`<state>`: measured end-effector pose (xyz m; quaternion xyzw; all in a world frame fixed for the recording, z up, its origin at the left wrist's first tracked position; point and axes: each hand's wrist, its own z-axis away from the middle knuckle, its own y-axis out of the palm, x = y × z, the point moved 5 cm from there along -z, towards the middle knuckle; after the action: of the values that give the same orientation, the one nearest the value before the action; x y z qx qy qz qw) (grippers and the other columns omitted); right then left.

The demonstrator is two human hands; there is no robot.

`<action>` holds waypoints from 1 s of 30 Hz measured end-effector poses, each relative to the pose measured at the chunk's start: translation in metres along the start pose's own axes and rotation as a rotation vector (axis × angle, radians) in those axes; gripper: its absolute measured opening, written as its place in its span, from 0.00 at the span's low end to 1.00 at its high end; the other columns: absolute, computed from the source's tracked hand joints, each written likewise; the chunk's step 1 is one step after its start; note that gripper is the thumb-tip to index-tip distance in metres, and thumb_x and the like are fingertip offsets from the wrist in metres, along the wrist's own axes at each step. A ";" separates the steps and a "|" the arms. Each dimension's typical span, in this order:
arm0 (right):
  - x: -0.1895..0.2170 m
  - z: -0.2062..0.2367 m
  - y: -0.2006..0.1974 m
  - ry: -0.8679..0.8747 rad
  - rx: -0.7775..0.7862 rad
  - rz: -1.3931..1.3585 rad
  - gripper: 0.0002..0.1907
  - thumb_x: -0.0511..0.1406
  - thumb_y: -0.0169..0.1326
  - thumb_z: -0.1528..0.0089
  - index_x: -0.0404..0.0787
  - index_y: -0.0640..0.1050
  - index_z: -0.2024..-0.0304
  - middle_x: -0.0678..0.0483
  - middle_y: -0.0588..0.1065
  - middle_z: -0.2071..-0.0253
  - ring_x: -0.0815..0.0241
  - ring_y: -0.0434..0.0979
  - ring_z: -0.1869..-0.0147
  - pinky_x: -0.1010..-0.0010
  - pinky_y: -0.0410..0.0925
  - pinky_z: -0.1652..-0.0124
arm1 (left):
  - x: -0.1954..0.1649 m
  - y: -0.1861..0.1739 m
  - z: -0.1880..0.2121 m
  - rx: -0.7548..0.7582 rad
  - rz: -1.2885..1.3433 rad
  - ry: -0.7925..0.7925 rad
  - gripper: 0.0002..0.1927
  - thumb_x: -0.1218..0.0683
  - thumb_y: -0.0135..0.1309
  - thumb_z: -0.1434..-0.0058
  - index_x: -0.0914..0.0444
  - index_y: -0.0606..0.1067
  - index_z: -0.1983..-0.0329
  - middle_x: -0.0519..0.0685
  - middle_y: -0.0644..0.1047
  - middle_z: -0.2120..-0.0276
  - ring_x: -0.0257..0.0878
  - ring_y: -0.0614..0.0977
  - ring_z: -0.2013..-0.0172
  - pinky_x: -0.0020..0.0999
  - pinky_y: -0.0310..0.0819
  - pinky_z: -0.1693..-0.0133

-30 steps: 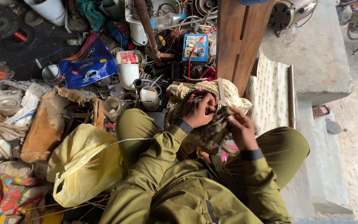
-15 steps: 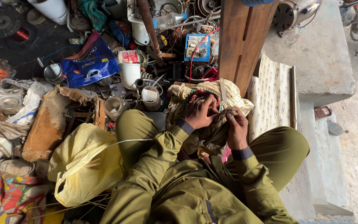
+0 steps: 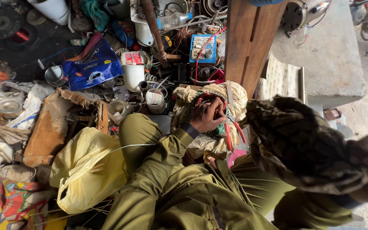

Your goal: The person sits on the floor and uses pliers to strip insulation from a white wire and insert it into the slots of a motor stator. They repeatedly adjust the wire and the stator, using the pliers to push the wire into place.

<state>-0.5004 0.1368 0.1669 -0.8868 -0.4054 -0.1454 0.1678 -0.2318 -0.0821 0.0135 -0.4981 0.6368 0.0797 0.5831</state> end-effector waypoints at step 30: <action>-0.068 0.118 0.064 1.246 0.201 -0.451 0.13 0.27 0.52 0.31 0.32 0.72 0.44 0.53 0.78 0.57 0.69 0.77 0.55 0.77 0.71 0.54 | -0.007 -0.051 -0.008 -0.444 0.429 -0.038 0.21 0.56 0.65 0.36 0.63 0.69 0.44 0.44 0.85 0.64 0.23 0.76 0.70 0.20 0.65 0.68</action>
<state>-0.4796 0.1009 0.0223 -0.5107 -0.4197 -0.6234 0.4176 -0.2013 -0.1084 0.0459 -0.4656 0.6834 0.3476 0.4420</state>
